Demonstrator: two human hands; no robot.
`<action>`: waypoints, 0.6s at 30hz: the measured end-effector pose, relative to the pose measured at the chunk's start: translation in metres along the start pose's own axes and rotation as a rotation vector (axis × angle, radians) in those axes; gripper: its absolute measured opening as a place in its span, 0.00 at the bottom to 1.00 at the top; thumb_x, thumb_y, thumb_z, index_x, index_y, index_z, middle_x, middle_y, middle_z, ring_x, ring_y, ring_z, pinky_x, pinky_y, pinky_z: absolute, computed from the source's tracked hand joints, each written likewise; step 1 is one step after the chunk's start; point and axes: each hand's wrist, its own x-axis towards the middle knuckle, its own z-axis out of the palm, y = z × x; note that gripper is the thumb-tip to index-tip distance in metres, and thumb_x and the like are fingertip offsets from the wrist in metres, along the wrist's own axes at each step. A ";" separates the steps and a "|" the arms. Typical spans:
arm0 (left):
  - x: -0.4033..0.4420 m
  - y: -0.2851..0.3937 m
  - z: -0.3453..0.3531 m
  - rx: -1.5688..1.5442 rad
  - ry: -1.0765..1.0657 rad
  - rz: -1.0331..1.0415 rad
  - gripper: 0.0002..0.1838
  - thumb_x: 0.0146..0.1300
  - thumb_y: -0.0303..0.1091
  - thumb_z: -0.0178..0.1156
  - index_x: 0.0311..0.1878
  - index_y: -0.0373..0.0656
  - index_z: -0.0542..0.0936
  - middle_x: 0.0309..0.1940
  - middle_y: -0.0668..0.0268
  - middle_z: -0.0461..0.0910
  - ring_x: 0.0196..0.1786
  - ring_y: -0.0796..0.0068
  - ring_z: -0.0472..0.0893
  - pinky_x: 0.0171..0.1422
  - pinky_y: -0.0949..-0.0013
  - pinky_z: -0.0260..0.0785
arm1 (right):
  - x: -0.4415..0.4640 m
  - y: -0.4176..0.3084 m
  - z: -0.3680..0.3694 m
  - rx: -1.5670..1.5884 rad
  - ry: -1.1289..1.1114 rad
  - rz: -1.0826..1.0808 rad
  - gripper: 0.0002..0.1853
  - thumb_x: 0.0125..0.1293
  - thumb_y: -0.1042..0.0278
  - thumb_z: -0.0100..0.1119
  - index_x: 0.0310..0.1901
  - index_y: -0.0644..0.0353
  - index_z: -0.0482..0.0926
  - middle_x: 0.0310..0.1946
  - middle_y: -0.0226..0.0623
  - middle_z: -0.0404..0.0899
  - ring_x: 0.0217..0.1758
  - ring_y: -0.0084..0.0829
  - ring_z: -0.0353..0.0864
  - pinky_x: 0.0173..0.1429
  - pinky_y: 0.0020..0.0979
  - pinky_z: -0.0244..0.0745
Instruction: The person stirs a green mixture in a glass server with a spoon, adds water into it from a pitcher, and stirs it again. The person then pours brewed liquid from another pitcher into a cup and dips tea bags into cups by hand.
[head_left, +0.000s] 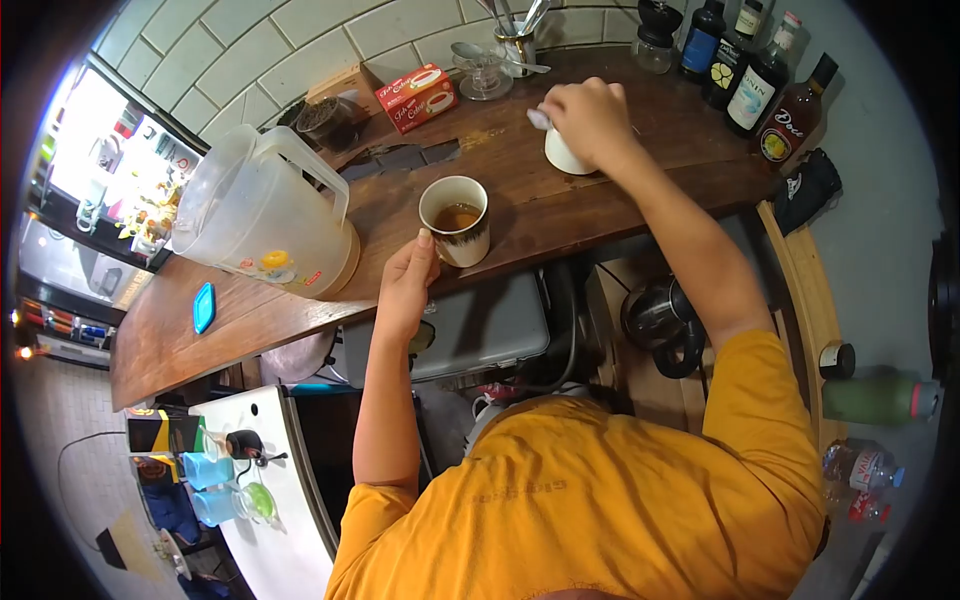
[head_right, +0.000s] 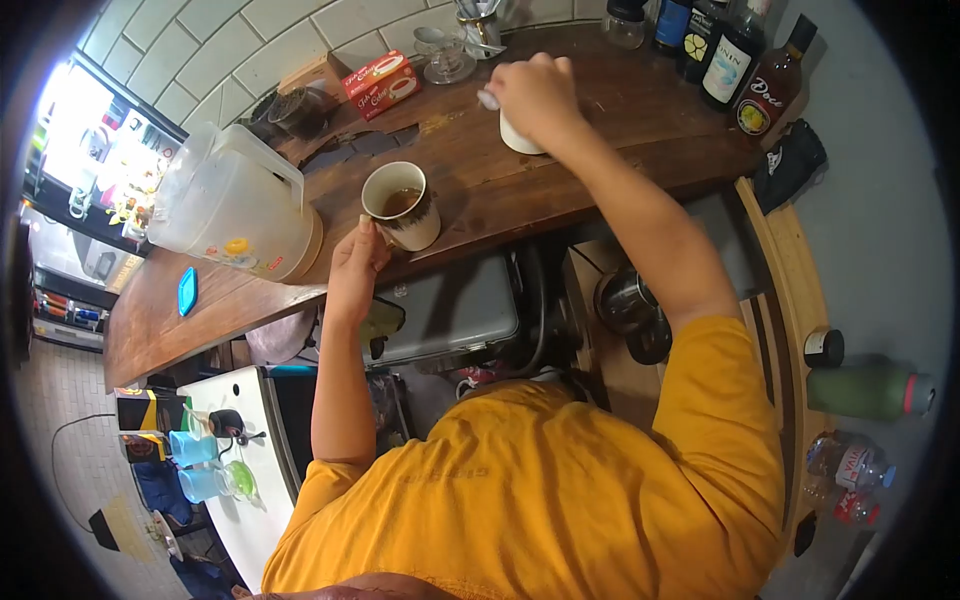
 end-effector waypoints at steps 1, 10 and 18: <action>0.002 -0.003 -0.002 0.006 0.010 0.004 0.24 0.71 0.52 0.44 0.22 0.46 0.65 0.19 0.77 0.56 0.25 0.84 0.53 0.28 0.76 0.45 | 0.006 0.004 -0.009 0.026 0.019 0.071 0.09 0.60 0.58 0.59 0.31 0.53 0.82 0.25 0.32 0.83 0.36 0.33 0.80 0.46 0.38 0.67; 0.018 -0.003 -0.012 -0.023 -0.087 -0.010 0.23 0.72 0.50 0.45 0.23 0.45 0.67 0.19 0.78 0.58 0.24 0.85 0.55 0.28 0.77 0.48 | 0.019 0.024 -0.029 0.346 -0.070 0.360 0.11 0.62 0.61 0.57 0.34 0.60 0.81 0.26 0.35 0.83 0.31 0.30 0.83 0.39 0.29 0.75; 0.018 -0.009 -0.016 0.027 -0.119 0.040 0.25 0.72 0.49 0.43 0.21 0.43 0.65 0.17 0.74 0.60 0.23 0.81 0.58 0.28 0.75 0.52 | 0.017 0.048 -0.012 0.790 0.057 0.509 0.12 0.60 0.59 0.59 0.37 0.57 0.82 0.30 0.33 0.83 0.32 0.26 0.81 0.39 0.28 0.74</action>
